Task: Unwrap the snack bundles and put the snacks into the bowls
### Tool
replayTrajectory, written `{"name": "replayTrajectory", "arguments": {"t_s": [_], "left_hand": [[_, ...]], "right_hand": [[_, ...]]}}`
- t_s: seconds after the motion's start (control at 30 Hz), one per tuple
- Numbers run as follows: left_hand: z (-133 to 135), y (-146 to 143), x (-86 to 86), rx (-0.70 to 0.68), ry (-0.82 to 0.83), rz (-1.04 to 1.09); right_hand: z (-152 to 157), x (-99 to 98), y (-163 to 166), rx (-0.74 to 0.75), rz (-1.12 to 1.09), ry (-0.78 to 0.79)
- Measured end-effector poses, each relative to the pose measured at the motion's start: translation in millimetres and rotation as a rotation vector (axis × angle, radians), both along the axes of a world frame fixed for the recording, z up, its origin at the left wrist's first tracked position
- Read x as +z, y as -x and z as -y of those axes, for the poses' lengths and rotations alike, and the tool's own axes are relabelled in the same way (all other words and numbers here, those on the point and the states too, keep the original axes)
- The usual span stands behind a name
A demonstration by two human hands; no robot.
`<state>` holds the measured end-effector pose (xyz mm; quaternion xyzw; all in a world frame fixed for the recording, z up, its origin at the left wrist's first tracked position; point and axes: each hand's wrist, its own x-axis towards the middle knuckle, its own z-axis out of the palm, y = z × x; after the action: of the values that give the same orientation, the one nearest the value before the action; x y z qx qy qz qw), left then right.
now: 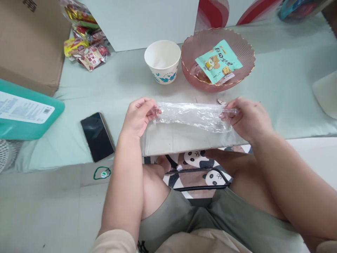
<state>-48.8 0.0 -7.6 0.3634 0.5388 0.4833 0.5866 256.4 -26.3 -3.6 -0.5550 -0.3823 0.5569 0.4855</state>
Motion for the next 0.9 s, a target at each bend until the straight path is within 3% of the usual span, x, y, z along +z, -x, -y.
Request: {"name": "replayTrajectory", "arguments": {"t_s": [0.17,0.33,0.53,0.73,0.9], "left_hand": [[-2,-1,-7.9,0.057,-0.048,0.001],[-4,-3,-6.9,0.100,-0.028,-0.008],[1,-6,2.4,-0.016,0.128,-0.010],[-3,-1,4.4,0.058,0.094,0.084],[-5,1,-4.8,0.090,-0.007,0.099]], "right_hand": [[3,-2.6,2,0.063,0.139,0.014],[6,4.7,3,0.261,0.414,0.084],[5,3.4,8,0.146,0.289,0.029],[5,-3.0,2,0.078,0.279,0.046],[7,-2.6,2,0.114,0.263,-0.052]]}}
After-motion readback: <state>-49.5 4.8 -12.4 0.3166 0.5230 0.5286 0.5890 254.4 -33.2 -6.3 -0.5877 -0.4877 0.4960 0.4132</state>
